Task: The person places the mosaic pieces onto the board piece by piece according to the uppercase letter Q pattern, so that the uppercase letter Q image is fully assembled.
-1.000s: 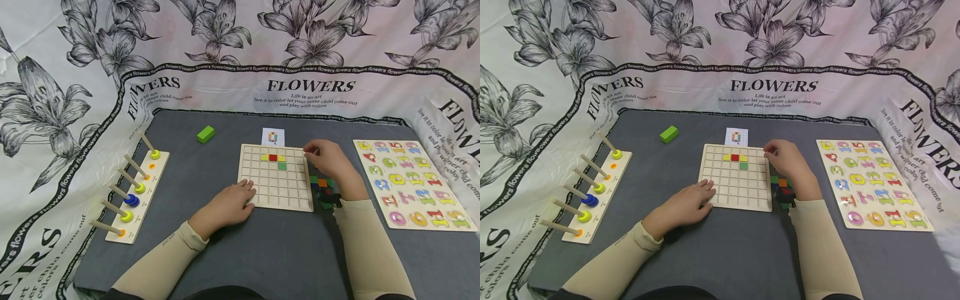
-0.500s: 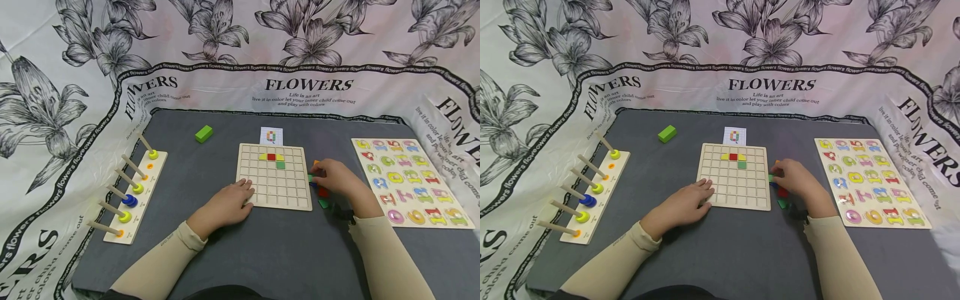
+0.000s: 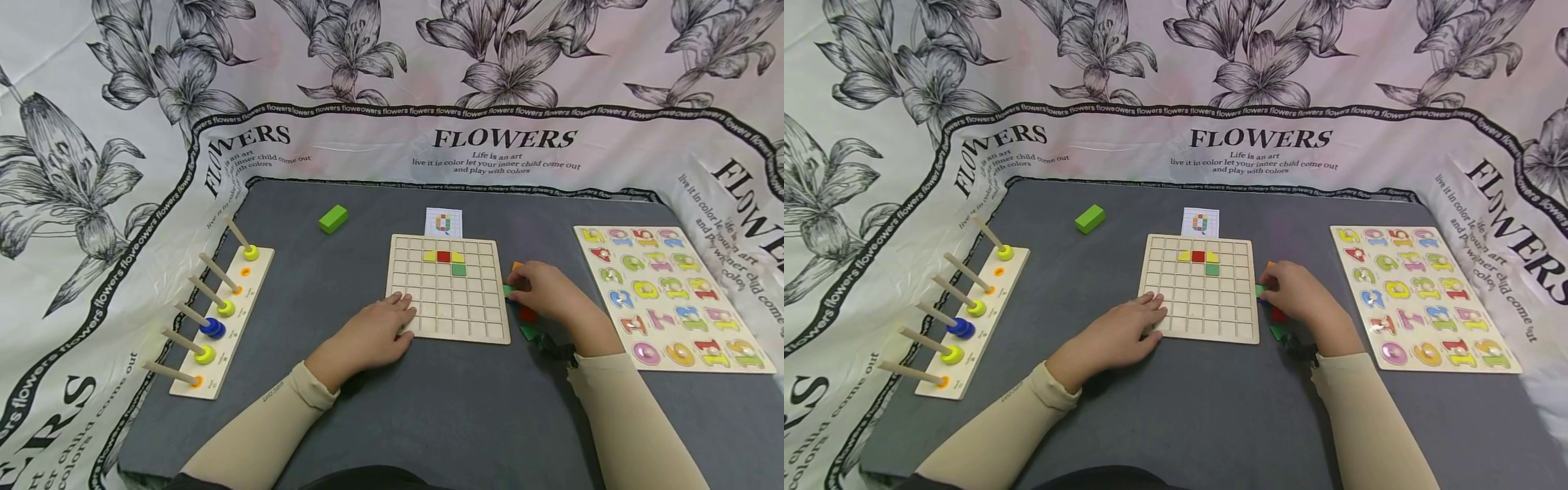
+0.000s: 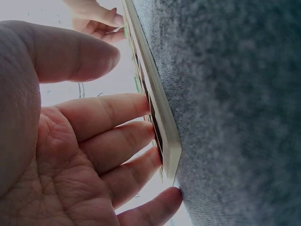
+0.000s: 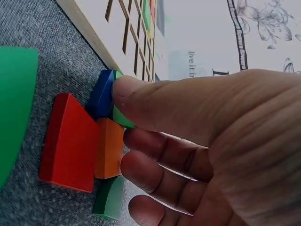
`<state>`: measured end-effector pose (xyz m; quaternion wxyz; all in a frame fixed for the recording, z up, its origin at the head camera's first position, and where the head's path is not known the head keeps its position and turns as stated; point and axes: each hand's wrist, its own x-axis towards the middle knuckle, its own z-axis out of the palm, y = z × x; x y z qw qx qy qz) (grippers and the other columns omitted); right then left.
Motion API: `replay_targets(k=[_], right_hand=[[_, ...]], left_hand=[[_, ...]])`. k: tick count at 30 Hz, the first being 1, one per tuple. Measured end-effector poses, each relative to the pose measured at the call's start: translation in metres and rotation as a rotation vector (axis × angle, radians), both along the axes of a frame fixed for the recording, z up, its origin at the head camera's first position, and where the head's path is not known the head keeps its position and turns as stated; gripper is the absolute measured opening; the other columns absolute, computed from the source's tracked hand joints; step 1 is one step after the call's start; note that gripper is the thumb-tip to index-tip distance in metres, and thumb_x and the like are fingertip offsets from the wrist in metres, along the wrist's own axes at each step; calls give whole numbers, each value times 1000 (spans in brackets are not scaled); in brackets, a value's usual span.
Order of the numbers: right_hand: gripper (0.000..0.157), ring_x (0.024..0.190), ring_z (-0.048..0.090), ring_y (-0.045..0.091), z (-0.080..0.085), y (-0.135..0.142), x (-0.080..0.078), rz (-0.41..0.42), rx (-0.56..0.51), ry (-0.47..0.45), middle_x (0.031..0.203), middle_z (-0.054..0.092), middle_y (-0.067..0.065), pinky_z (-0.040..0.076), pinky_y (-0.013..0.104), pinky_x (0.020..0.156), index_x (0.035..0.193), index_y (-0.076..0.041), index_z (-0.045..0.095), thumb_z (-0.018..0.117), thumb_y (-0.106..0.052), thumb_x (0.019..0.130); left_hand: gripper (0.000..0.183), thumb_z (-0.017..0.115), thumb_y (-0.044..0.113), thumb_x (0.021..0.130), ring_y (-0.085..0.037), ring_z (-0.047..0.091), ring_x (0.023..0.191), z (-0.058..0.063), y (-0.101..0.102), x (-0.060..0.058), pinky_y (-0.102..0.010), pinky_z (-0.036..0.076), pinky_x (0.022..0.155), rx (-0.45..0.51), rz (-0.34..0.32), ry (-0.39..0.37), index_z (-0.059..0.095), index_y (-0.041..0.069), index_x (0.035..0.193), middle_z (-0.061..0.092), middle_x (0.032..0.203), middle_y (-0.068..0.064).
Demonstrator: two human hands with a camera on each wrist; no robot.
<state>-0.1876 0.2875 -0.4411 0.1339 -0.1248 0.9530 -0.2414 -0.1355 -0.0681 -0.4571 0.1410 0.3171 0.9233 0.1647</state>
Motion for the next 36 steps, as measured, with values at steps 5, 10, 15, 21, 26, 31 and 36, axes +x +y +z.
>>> replay_targets(k=[5, 10, 15, 21, 26, 31, 36], right_hand=[[17, 92, 69, 28, 0, 0, 0, -4, -10, 10, 104, 74, 16, 59, 50, 82, 111, 1, 73, 80, -9, 98], [10, 87, 65, 25, 6, 1, 2, -14, -6, 15, 98, 74, 11, 54, 42, 77, 105, -5, 71, 78, -10, 101], [8, 85, 63, 25, 17, -6, 2, -38, -32, 47, 97, 73, 11, 52, 41, 74, 107, -4, 72, 73, -12, 105], [8, 80, 58, 23, 13, -37, -8, -18, -78, 60, 95, 70, 9, 49, 36, 70, 110, -7, 73, 70, -13, 107], [6, 84, 59, 23, 7, -59, -21, 23, -111, 79, 98, 72, 9, 48, 37, 72, 109, -8, 74, 71, -12, 107], [4, 85, 59, 23, -4, -67, -25, 31, -103, 68, 98, 72, 7, 48, 37, 75, 108, -10, 74, 72, -13, 107], [4, 84, 59, 22, -10, -69, -25, 35, -103, 70, 100, 72, 8, 48, 37, 75, 109, -10, 75, 72, -12, 106]], left_hand=[[53, 57, 31, 114, -32, 35, 165, 0, 0, 0, -56, 36, 132, -2, 1, 3, 55, 5, 160, 42, 173, -16], [53, 57, 31, 114, -33, 35, 165, -1, 1, -1, -55, 35, 132, -2, -2, 5, 55, 4, 160, 42, 173, -16], [54, 57, 31, 114, -32, 35, 165, -1, 0, -1, -55, 35, 132, 4, 4, 4, 54, 5, 160, 42, 173, -16], [53, 58, 30, 113, -33, 35, 165, 0, 1, 0, -56, 36, 132, 12, 9, -7, 55, 5, 160, 42, 173, -16], [52, 58, 30, 113, -33, 35, 165, 0, 2, -2, -56, 36, 132, 14, 6, 3, 56, 5, 159, 44, 172, -16], [52, 58, 30, 113, -32, 36, 165, -3, 2, -1, -56, 37, 131, 2, 6, 0, 57, 6, 159, 44, 172, -15], [52, 58, 30, 113, -33, 36, 164, -2, 1, 0, -55, 37, 131, 0, 8, 3, 57, 6, 159, 44, 172, -16]])
